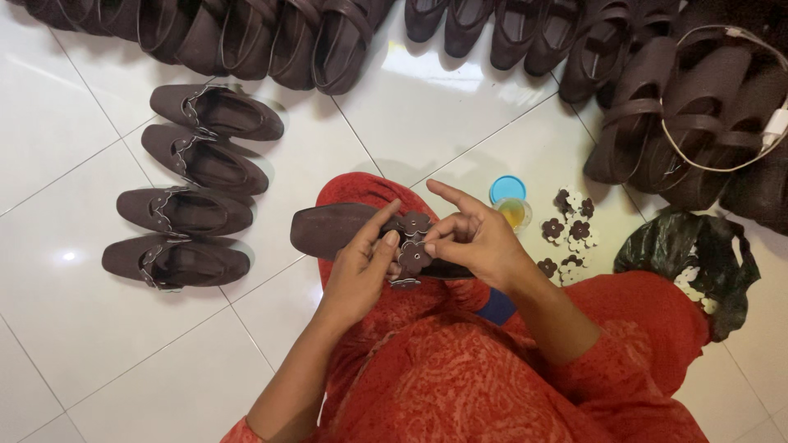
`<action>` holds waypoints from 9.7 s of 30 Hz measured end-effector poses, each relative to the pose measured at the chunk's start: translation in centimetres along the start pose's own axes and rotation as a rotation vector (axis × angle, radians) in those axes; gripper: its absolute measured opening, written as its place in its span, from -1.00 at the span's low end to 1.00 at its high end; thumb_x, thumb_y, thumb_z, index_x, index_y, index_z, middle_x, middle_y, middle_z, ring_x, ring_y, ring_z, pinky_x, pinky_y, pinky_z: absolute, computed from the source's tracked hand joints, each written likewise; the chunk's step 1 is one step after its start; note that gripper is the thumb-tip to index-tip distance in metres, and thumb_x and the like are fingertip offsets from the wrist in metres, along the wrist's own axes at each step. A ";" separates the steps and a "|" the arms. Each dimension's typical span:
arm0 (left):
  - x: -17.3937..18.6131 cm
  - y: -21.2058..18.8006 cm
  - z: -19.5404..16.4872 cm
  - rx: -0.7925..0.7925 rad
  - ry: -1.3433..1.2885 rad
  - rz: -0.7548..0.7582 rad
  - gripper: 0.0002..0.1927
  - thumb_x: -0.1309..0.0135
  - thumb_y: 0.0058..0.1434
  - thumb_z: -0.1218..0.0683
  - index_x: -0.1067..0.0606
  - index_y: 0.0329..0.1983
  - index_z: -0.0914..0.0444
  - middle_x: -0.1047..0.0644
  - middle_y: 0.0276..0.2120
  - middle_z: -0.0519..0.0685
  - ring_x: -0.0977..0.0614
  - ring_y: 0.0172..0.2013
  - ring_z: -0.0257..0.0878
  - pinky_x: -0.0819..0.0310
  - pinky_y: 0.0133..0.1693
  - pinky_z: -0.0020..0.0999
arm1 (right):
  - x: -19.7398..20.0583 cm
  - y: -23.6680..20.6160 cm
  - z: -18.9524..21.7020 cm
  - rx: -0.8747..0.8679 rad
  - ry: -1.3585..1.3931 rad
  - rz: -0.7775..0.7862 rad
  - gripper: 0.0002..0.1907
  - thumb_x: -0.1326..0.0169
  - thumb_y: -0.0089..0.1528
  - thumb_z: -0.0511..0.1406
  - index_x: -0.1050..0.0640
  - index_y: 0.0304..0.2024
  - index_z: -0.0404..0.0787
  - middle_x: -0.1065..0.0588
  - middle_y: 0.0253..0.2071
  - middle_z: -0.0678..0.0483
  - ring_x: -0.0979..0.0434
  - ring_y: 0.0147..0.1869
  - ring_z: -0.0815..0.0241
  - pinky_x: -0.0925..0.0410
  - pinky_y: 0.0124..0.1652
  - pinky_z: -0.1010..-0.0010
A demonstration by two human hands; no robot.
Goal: The person sits on the floor and attaches small flower-shaped decorations to the straps of several brown shoes. They pick up each shoe, place the decorations on the strap, and then set the shoe down. The process is repeated for multiple shoes.
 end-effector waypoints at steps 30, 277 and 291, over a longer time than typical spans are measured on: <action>0.0 -0.1 0.6 -0.012 -0.018 0.019 -0.16 -0.25 0.14 0.20 -0.24 0.50 0.09 -0.51 -0.50 -0.17 -0.56 -0.48 -0.49 -0.48 -0.36 -0.54 | -0.7 -2.7 -1.0 -0.037 -0.169 -0.095 -0.06 -0.21 0.14 -0.49 -0.10 0.51 -0.18 -0.61 -0.31 0.07 -0.58 -0.23 0.34 -0.44 -0.15 0.50; 0.0 5.4 -0.1 -0.023 -0.217 0.126 -0.23 0.08 0.38 -0.20 -0.11 0.56 0.22 -0.58 -0.40 -0.15 -0.52 -0.38 -0.42 -0.41 -0.25 -0.53 | -2.4 -7.8 0.2 0.969 -0.953 -0.414 0.10 -0.28 0.22 -0.32 0.18 0.56 -0.31 -0.55 0.07 -0.04 -0.61 0.15 -0.03 -0.47 0.13 0.17; -4.3 1.1 -5.1 -0.143 -0.033 0.264 -0.12 -0.20 0.17 0.20 -0.13 0.55 0.24 -0.54 -0.47 -0.21 -0.50 -0.39 -0.49 -0.40 -0.24 -0.52 | -0.5 -8.4 3.3 0.930 -0.938 -0.502 0.07 -0.24 0.18 -0.53 0.15 0.53 -0.32 -0.52 0.15 -0.24 -0.58 0.23 -0.16 -0.44 0.23 0.08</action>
Point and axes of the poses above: each hand's wrist, its own y-axis towards the middle knuckle, its own x-axis out of the back of the hand, z = x × y, the point moved 8 cm from there along y, towards the middle knuckle
